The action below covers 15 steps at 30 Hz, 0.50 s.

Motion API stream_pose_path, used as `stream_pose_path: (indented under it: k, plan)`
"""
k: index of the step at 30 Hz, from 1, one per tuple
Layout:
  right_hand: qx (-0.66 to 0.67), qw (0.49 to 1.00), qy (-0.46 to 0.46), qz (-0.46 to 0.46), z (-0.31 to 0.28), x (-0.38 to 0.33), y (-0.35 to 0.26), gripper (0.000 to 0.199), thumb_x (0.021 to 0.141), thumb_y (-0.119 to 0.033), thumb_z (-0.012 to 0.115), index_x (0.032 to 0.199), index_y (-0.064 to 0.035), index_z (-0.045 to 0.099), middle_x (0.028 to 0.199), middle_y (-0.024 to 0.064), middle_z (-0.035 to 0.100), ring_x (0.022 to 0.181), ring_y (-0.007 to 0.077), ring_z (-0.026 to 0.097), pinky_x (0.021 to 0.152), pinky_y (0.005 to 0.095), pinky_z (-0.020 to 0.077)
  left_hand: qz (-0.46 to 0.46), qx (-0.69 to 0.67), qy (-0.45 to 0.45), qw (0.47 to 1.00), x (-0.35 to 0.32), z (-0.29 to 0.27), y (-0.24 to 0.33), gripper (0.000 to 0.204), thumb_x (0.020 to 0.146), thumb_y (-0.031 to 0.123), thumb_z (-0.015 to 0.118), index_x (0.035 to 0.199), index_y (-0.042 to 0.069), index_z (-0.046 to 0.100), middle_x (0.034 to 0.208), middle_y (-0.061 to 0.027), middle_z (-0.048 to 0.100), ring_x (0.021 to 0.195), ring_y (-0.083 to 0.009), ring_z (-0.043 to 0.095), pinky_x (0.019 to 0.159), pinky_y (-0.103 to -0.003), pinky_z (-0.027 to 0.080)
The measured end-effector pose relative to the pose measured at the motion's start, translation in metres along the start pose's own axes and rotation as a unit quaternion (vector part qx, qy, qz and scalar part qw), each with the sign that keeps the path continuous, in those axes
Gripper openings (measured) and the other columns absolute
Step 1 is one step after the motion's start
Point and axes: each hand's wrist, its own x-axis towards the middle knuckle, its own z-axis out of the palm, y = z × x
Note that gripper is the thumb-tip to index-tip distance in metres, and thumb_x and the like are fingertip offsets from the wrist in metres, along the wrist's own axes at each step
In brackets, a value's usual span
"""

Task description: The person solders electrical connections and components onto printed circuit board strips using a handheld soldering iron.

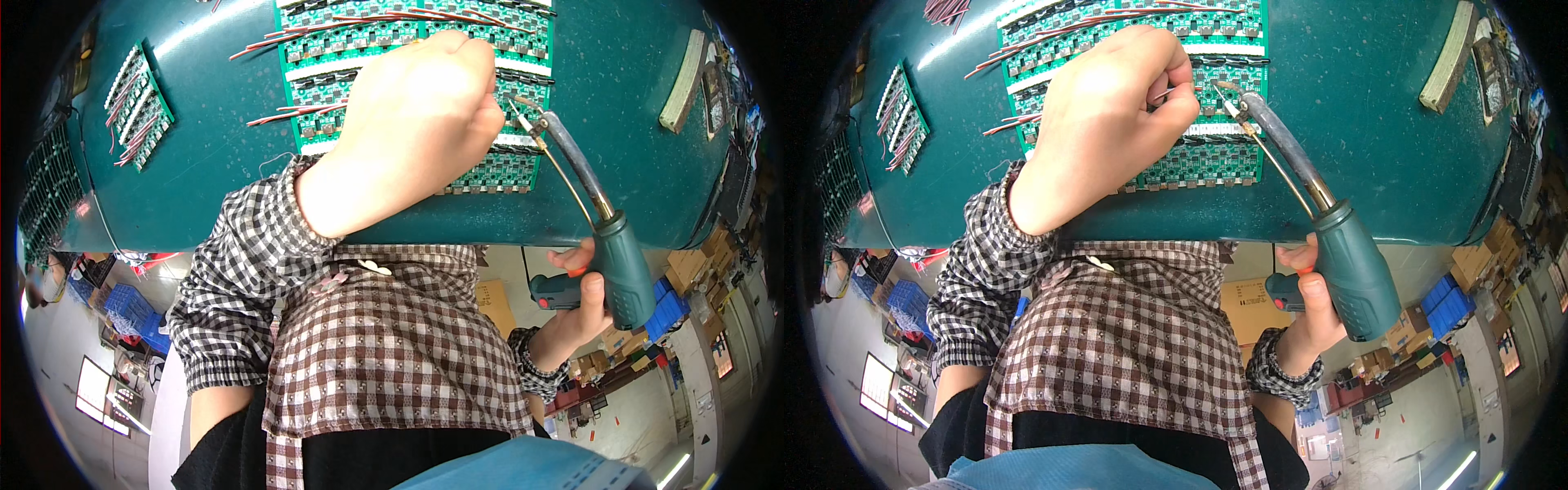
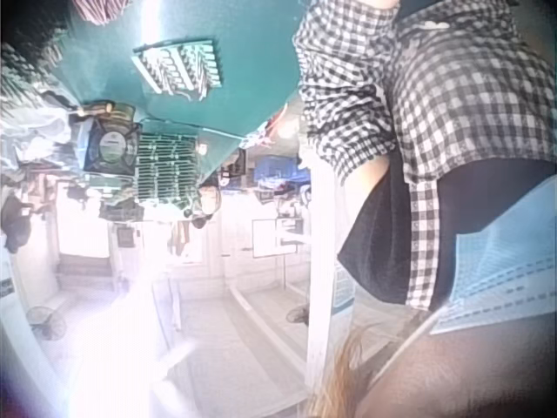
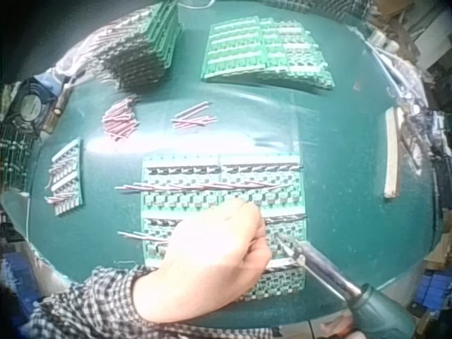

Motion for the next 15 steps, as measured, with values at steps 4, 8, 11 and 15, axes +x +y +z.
stream_pose_path:
  k: [4, 8, 11, 15]
  plan:
    - [0.001, 1.0, -0.001, 0.004, -0.0014, -0.0005, -0.0003, 0.048, 0.073, -0.02, 0.069, 0.101, 0.0156, 0.053, 0.073, 0.0165, 0.058, 0.065, 0.025, 0.06, 0.063, 0.04, 0.0548, -0.004, -0.008, 0.003, 1.0, -0.0008, -0.0021, 0.0009, 0.013, 0.065, 0.001, 0.063, 0.07, 0.006, 0.053, 0.062, -0.0052, 0.048, 0.054, -0.0198, 0.051, 0.048, -0.031, 0.042]
    - [0.004, 1.0, -0.017, 0.002, -0.0018, -0.0005, 0.0009, 0.048, 0.073, -0.019, 0.069, 0.102, 0.0162, 0.052, 0.072, 0.0164, 0.058, 0.064, 0.0243, 0.059, 0.062, 0.0404, 0.0548, -0.011, -0.012, 0.004, 1.0, -0.0024, -0.0021, 0.0013, 0.013, 0.064, 0.001, 0.064, 0.069, 0.006, 0.053, 0.062, -0.0044, 0.049, 0.054, -0.0188, 0.051, 0.048, -0.03, 0.041]
    - [0.006, 1.0, -0.017, 0.003, -0.0023, -0.0012, 0.002, 0.048, 0.074, -0.019, 0.068, 0.103, 0.0165, 0.052, 0.072, 0.0164, 0.058, 0.064, 0.024, 0.059, 0.062, 0.0408, 0.0548, -0.007, -0.017, 0.014, 1.0, -0.0049, 0.0017, 0.0002, 0.014, 0.064, 0.0, 0.063, 0.069, 0.007, 0.053, 0.062, -0.0038, 0.049, 0.054, -0.018, 0.05, 0.048, -0.03, 0.041]
    - [0.008, 1.0, -0.014, 0.009, -0.0023, -0.0018, 0.0011, 0.049, 0.074, -0.018, 0.068, 0.103, 0.0168, 0.051, 0.071, 0.0164, 0.058, 0.065, 0.0241, 0.058, 0.062, 0.0411, 0.0548, -0.006, -0.022, 0.028, 0.999, -0.0062, 0.0034, 0.0006, 0.014, 0.064, -0.001, 0.063, 0.068, 0.007, 0.052, 0.061, -0.0028, 0.048, 0.054, -0.017, 0.05, 0.048, -0.029, 0.041]
